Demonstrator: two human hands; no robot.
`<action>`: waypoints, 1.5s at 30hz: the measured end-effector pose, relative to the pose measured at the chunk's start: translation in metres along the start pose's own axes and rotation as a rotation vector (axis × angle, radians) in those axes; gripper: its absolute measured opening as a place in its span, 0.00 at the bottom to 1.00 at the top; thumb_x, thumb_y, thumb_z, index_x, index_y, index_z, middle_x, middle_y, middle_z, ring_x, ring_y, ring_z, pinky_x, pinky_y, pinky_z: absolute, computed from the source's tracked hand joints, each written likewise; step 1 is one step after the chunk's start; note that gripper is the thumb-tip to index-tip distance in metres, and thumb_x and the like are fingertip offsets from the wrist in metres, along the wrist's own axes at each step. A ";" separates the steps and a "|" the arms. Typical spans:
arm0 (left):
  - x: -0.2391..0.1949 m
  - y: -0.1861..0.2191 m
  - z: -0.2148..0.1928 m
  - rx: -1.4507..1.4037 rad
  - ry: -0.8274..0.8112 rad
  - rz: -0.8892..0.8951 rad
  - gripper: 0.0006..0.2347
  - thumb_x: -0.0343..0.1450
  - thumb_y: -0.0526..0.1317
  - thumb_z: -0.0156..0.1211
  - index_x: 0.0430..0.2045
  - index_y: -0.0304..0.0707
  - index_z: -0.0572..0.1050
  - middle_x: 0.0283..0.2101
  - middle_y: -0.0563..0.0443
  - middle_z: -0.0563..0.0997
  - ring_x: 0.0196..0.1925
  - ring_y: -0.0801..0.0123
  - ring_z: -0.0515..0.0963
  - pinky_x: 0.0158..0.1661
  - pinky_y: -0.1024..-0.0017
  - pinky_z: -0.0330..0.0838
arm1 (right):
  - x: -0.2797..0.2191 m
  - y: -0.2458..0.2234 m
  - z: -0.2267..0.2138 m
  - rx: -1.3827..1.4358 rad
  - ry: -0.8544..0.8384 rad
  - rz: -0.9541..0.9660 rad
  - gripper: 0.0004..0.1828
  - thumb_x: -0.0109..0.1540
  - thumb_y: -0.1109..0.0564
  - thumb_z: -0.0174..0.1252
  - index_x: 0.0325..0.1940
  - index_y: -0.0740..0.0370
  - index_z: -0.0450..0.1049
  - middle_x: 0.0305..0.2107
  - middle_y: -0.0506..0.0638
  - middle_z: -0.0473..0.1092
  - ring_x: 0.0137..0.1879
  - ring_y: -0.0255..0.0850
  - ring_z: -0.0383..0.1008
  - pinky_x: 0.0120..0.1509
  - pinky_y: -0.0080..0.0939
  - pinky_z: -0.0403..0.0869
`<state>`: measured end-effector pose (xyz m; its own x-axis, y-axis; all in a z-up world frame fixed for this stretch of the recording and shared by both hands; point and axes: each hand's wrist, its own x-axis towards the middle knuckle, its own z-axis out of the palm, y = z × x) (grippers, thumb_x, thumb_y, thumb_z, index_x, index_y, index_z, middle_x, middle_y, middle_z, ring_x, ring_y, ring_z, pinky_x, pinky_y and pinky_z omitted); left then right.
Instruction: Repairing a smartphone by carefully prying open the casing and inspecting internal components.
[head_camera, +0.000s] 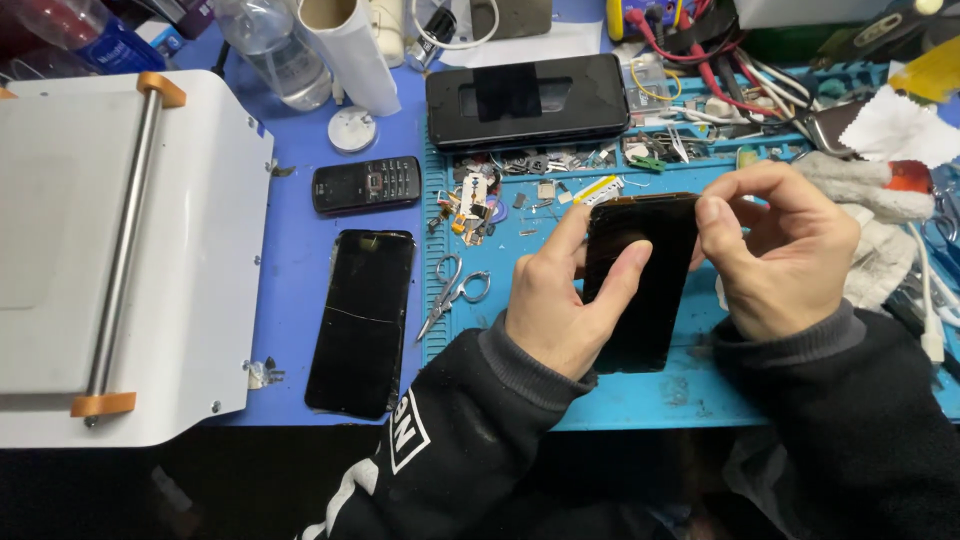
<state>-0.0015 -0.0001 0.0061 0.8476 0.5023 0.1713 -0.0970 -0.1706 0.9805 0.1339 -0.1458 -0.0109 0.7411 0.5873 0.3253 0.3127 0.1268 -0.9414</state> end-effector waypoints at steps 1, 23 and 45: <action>0.000 0.000 0.000 -0.001 -0.003 -0.005 0.14 0.73 0.38 0.63 0.49 0.30 0.72 0.34 0.40 0.87 0.38 0.61 0.91 0.36 0.71 0.82 | 0.000 -0.003 0.000 -0.001 0.002 0.006 0.04 0.73 0.66 0.58 0.49 0.71 0.70 0.35 0.49 0.70 0.36 0.32 0.72 0.43 0.32 0.75; -0.002 -0.003 0.001 -0.030 0.010 0.051 0.14 0.74 0.38 0.62 0.50 0.30 0.71 0.37 0.40 0.87 0.41 0.62 0.90 0.39 0.72 0.82 | -0.003 0.002 -0.008 -0.015 -0.006 0.032 0.04 0.74 0.66 0.57 0.49 0.72 0.70 0.35 0.50 0.71 0.36 0.32 0.74 0.42 0.32 0.77; 0.001 -0.003 0.002 -0.029 0.035 0.074 0.16 0.72 0.38 0.63 0.52 0.30 0.72 0.36 0.40 0.87 0.39 0.61 0.90 0.38 0.71 0.82 | 0.001 0.005 -0.001 0.035 0.026 0.011 0.05 0.72 0.65 0.59 0.49 0.71 0.71 0.35 0.49 0.71 0.37 0.31 0.73 0.44 0.33 0.75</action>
<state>0.0001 -0.0007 0.0033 0.8190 0.5185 0.2458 -0.1741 -0.1836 0.9675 0.1366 -0.1451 -0.0157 0.7598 0.5680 0.3162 0.2835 0.1482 -0.9474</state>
